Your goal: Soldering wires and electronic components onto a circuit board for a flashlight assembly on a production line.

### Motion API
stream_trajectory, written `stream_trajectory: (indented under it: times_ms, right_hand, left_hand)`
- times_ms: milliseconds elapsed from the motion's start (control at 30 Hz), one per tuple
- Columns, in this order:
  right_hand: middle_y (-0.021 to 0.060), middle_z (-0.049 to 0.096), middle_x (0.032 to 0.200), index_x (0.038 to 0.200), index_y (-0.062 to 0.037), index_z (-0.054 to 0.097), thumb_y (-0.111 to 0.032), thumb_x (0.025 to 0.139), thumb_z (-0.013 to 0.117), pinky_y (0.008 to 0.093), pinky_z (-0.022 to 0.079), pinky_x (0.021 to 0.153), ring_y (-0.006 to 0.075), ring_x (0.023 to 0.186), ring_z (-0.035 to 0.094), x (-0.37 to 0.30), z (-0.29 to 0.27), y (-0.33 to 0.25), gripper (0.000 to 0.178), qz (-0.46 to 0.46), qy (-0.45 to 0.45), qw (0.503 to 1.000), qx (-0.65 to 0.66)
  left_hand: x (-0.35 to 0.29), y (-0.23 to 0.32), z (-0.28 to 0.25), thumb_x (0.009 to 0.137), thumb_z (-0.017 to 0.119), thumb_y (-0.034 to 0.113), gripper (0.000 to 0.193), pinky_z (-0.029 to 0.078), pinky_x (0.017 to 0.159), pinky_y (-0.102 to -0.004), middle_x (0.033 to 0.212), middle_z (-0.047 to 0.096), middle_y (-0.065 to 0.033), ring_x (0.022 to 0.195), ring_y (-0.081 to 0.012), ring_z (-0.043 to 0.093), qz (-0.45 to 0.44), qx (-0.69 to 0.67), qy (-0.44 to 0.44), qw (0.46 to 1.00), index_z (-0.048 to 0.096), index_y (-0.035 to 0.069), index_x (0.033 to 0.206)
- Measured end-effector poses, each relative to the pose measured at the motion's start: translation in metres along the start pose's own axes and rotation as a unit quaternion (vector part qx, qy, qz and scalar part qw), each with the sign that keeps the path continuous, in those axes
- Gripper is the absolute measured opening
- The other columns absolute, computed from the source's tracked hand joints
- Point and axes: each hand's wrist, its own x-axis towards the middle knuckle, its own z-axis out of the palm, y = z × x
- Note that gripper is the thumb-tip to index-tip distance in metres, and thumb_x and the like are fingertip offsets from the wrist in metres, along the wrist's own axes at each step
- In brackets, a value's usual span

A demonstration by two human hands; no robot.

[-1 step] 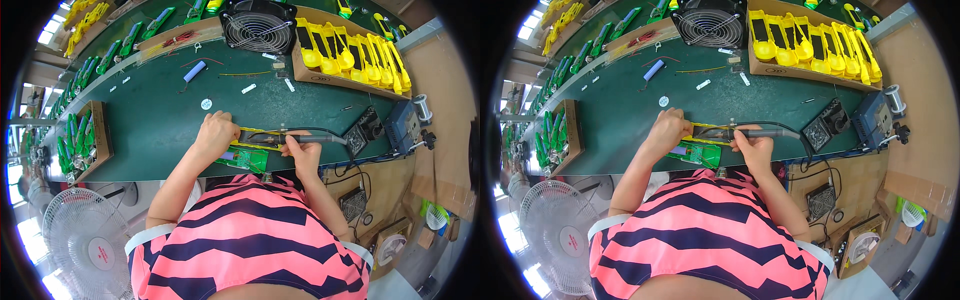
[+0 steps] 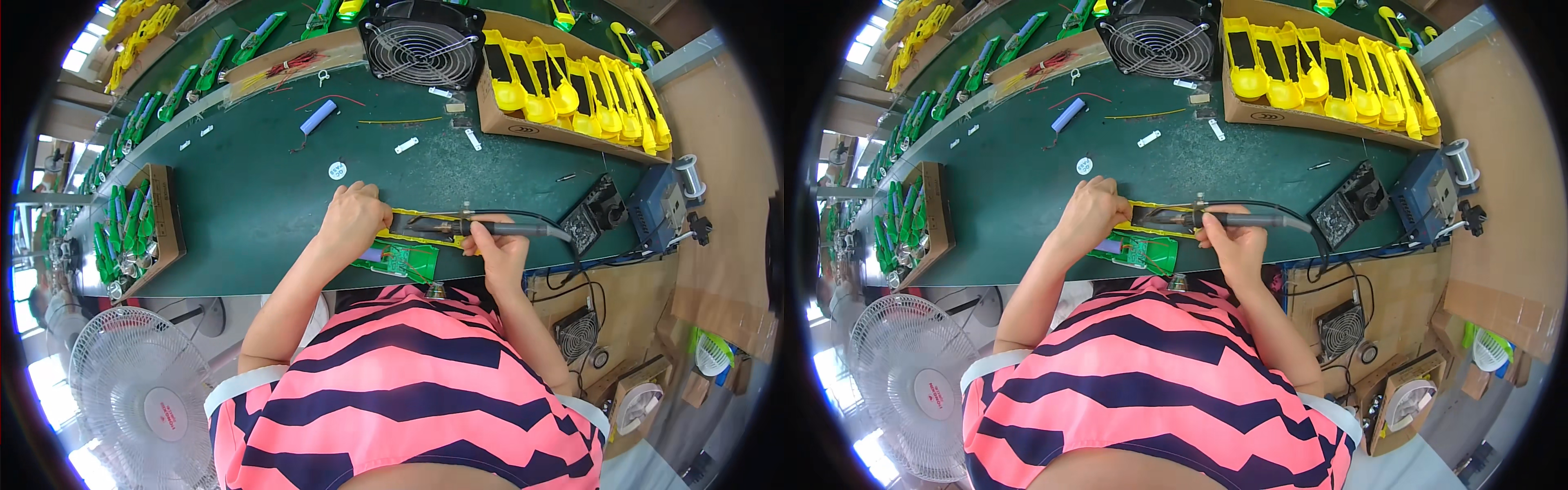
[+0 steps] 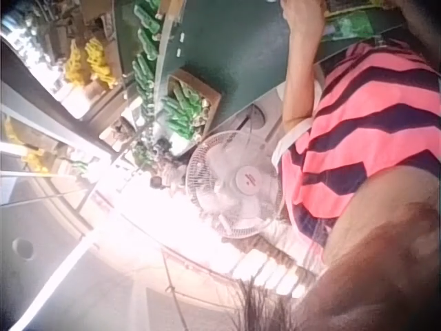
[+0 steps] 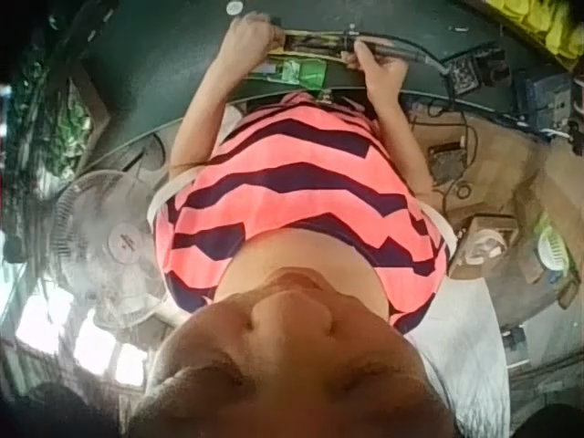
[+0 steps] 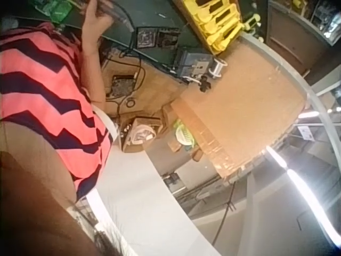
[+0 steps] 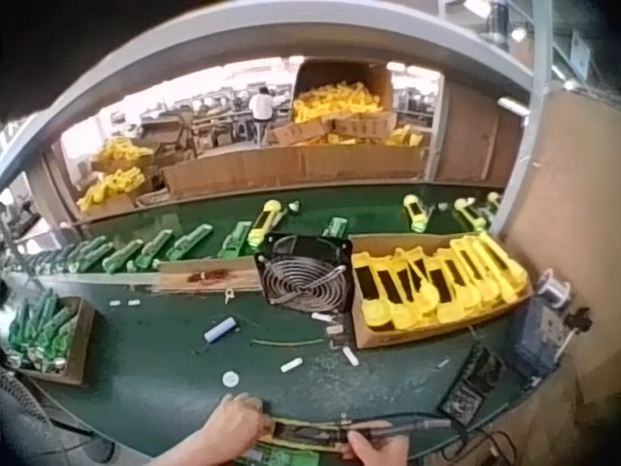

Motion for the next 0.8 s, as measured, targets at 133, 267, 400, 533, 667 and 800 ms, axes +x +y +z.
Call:
stream_trajectory:
  times_ms: [133,267,400,533,667,800]
  right_hand:
    - [0.0107,0.059,0.078,0.093,0.0058,0.053,0.001,0.079,0.056,0.0233,0.051,0.057,0.0144,0.063,0.060,-0.011,-0.009,-0.007,0.015,-0.111,0.036,0.993,-0.004]
    - [0.0127,0.060,0.082,0.101,0.0056,0.049,0.001,0.081,0.054,0.0251,0.051,0.061,0.0159,0.069,0.062,-0.023,-0.027,-0.005,0.021,-0.241,0.009,0.957,-0.163]
    - [0.0071,0.062,0.091,0.103,-0.0001,0.050,-0.008,0.075,0.062,0.0447,0.032,0.096,0.0258,0.092,0.058,-0.021,-0.033,-0.015,0.032,-0.284,-0.016,0.892,-0.352]
    - [0.0096,0.050,0.115,0.110,-0.0065,0.054,-0.010,0.065,0.069,0.0459,0.023,0.101,0.0257,0.112,0.046,-0.018,-0.033,-0.016,0.048,-0.230,-0.067,0.896,-0.375]
    - [0.0075,0.055,0.110,0.110,-0.0062,0.050,-0.009,0.066,0.068,0.0452,0.021,0.102,0.0247,0.108,0.049,-0.016,-0.031,-0.013,0.047,-0.226,-0.077,0.893,-0.382]
    - [0.0038,0.060,0.105,0.111,-0.0048,0.041,-0.006,0.067,0.067,0.0442,0.022,0.102,0.0232,0.103,0.053,-0.013,-0.032,-0.011,0.050,-0.237,-0.082,0.886,-0.391]
  left_hand:
    - [0.000,-0.001,0.000,0.064,0.063,0.012,0.005,0.038,0.068,-0.0336,0.068,0.051,-0.0049,0.077,-0.0224,0.050,-0.002,-0.003,-0.004,1.000,0.066,0.010,0.068]
    - [0.001,-0.001,0.002,0.062,0.064,0.011,0.003,0.039,0.068,-0.0329,0.068,0.052,-0.0041,0.076,-0.0211,0.051,-0.004,0.018,0.007,1.000,0.064,0.010,0.065]
    - [0.003,-0.001,0.003,0.062,0.063,0.011,0.001,0.039,0.067,-0.0326,0.067,0.052,-0.0041,0.075,-0.0209,0.051,-0.008,0.024,0.018,1.000,0.063,0.010,0.063]
    - [0.000,0.001,0.004,0.062,0.063,0.011,0.001,0.038,0.066,-0.0325,0.067,0.052,-0.0040,0.075,-0.0206,0.051,-0.008,0.039,0.024,0.999,0.062,0.010,0.062]
    - [-0.001,0.002,0.002,0.062,0.063,0.012,0.002,0.038,0.065,-0.0326,0.067,0.052,-0.0042,0.074,-0.0207,0.051,-0.006,0.038,0.029,0.999,0.063,0.011,0.063]
    - [-0.003,0.000,-0.012,0.063,0.064,0.013,0.009,0.038,0.064,-0.0329,0.067,0.052,-0.0053,0.072,-0.0221,0.051,0.011,-0.026,0.058,0.998,0.067,0.010,0.071]
